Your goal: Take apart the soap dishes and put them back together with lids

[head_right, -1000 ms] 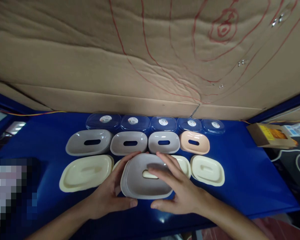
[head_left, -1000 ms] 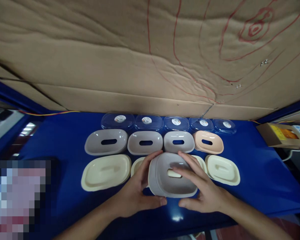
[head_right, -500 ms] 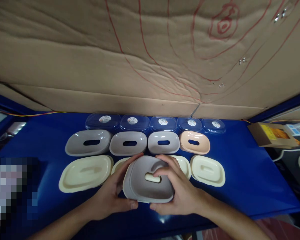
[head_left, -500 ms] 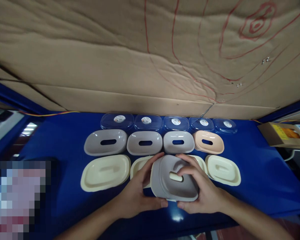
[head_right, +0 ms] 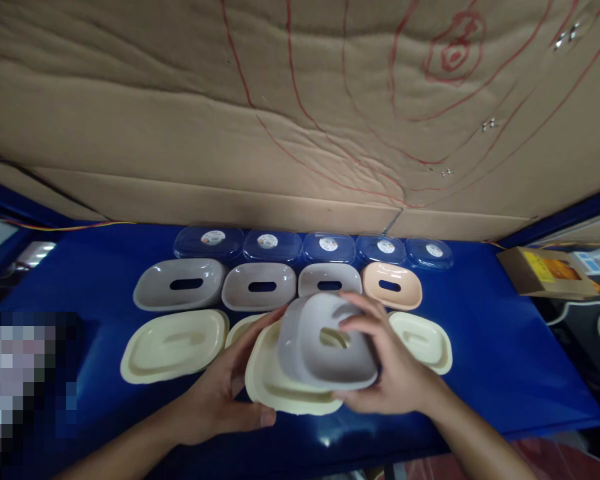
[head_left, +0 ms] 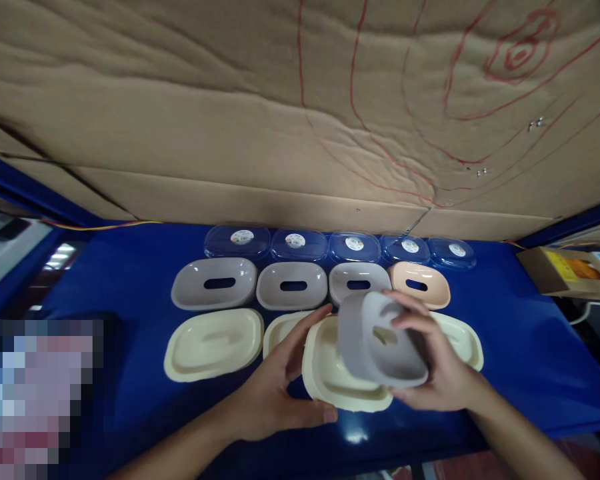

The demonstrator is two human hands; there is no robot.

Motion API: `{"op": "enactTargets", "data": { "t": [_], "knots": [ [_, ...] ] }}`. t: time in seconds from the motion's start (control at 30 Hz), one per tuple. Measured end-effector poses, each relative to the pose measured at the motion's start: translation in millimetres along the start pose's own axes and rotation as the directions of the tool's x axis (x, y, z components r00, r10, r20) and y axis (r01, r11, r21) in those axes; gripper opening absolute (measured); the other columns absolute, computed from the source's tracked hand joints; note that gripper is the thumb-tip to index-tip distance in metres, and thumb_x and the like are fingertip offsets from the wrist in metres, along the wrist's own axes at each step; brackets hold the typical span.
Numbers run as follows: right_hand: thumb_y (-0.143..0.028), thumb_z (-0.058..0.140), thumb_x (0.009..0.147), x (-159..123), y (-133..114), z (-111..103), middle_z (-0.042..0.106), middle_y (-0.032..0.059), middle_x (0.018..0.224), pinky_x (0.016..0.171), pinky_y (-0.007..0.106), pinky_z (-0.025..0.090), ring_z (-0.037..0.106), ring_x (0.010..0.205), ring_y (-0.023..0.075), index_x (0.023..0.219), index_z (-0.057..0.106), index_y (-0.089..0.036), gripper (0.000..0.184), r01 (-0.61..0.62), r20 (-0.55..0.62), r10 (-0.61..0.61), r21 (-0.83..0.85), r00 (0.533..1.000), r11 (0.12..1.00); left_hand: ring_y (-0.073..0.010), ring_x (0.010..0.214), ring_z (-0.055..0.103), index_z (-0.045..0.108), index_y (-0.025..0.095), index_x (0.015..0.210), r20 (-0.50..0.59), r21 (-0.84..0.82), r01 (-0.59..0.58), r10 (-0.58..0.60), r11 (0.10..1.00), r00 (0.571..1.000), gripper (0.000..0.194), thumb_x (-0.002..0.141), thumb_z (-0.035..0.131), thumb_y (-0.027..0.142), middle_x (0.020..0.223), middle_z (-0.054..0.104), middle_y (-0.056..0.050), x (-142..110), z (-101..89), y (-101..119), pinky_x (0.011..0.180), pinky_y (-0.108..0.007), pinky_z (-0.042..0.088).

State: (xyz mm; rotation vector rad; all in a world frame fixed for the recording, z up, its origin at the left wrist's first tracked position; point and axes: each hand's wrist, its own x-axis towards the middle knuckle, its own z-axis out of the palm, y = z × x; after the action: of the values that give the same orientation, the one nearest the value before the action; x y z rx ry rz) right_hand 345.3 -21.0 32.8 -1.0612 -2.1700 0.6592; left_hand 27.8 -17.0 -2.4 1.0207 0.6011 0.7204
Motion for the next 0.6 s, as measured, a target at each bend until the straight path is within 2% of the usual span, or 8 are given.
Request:
{"op": "enactTargets", "data": {
  "t": [0.07,0.17,0.23,0.3,0.4,0.47,0.6],
  "knots": [
    [-0.037,0.086,0.085,-0.6,9.8,-26.7,0.045,0.0176,0.165,0.124,0.063,0.043,0.041,0.16,0.0392,0.144,0.043,-0.033,0.073,-0.03,-0.158,0.016,-0.087,0.987,0.996,-0.0392,0.164,0.039,0.04,0.039,0.17,-0.018,-0.014,0.01,-0.01,1.0,1.0,0.112,0.077,0.101,0.026,0.18,0.036,-0.011,0.5,-0.2,2.2,0.133,-0.052,0.034],
    [-0.038,0.087,0.082,-12.5,33.8,-77.0,0.043,0.0176,0.166,0.128,0.063,0.038,0.042,0.16,0.0365,0.139,0.04,-0.034,0.074,-0.173,-0.396,0.063,-0.247,0.916,0.953,-0.0393,0.162,0.041,0.043,0.04,0.168,-0.034,-0.049,0.014,-0.016,0.999,0.999,0.108,0.078,0.1,0.027,0.178,0.04,-0.011,2.4,-1.5,2.7,0.132,-0.053,0.035],
    [-0.047,0.09,0.079,-29.9,55.2,-109.1,0.046,0.018,0.163,0.128,0.059,0.037,0.045,0.159,0.036,0.137,0.04,-0.034,0.078,-0.278,-0.461,0.098,-0.34,0.882,0.899,-0.0406,0.16,0.044,0.043,0.039,0.167,-0.034,-0.079,0.005,-0.008,0.997,0.999,0.108,0.077,0.101,0.029,0.177,0.041,-0.012,4.1,-3.1,-0.3,0.129,-0.054,0.038],
    [-0.051,0.09,0.079,-52.8,78.6,-133.4,0.05,0.0165,0.158,0.124,0.051,0.043,0.053,0.152,0.0343,0.137,0.045,-0.033,0.076,-0.42,-0.496,0.215,-0.349,0.841,0.838,-0.0417,0.158,0.046,0.043,0.039,0.167,-0.033,-0.1,-0.009,0.006,0.995,0.999,0.109,0.075,0.101,0.031,0.177,0.041,-0.012,5.6,-4.7,-4.7,0.127,-0.055,0.041],
    [-0.051,0.089,0.082,-86.9,110.2,-152.1,0.066,0.0127,0.139,0.104,0.038,0.056,0.071,0.127,0.0298,0.137,0.056,-0.031,0.067,-0.656,-0.434,0.518,-0.274,0.737,0.703,-0.0412,0.158,0.046,0.044,0.04,0.167,-0.023,-0.108,-0.022,0.019,0.994,1.0,0.108,0.076,0.101,0.029,0.178,0.039,-0.011,6.5,-6.1,-9.9,0.127,-0.055,0.041],
    [-0.05,0.088,0.083,-103.0,125.3,-155.6,0.071,0.0129,0.136,0.097,0.034,0.059,0.074,0.122,0.0291,0.14,0.059,-0.03,0.067,-0.713,-0.334,0.633,-0.25,0.699,0.655,-0.0402,0.159,0.045,0.044,0.041,0.167,-0.009,-0.104,-0.022,0.022,0.994,1.0,0.107,0.077,0.1,0.027,0.179,0.038,-0.011,6.0,-6.3,-11.2,0.128,-0.055,0.04],
    [-0.049,0.088,0.082,-113.6,141.8,-152.8,0.068,0.0163,0.147,0.102,0.038,0.059,0.07,0.132,0.0343,0.152,0.056,-0.029,0.08,-0.679,-0.227,0.641,-0.296,0.733,0.672,-0.0396,0.161,0.043,0.043,0.042,0.167,-0.005,-0.085,-0.007,0.007,0.996,1.0,0.107,0.077,0.1,0.026,0.179,0.038,-0.01,5.4,-6.1,-11.8,0.129,-0.056,0.038]
  ]
}}
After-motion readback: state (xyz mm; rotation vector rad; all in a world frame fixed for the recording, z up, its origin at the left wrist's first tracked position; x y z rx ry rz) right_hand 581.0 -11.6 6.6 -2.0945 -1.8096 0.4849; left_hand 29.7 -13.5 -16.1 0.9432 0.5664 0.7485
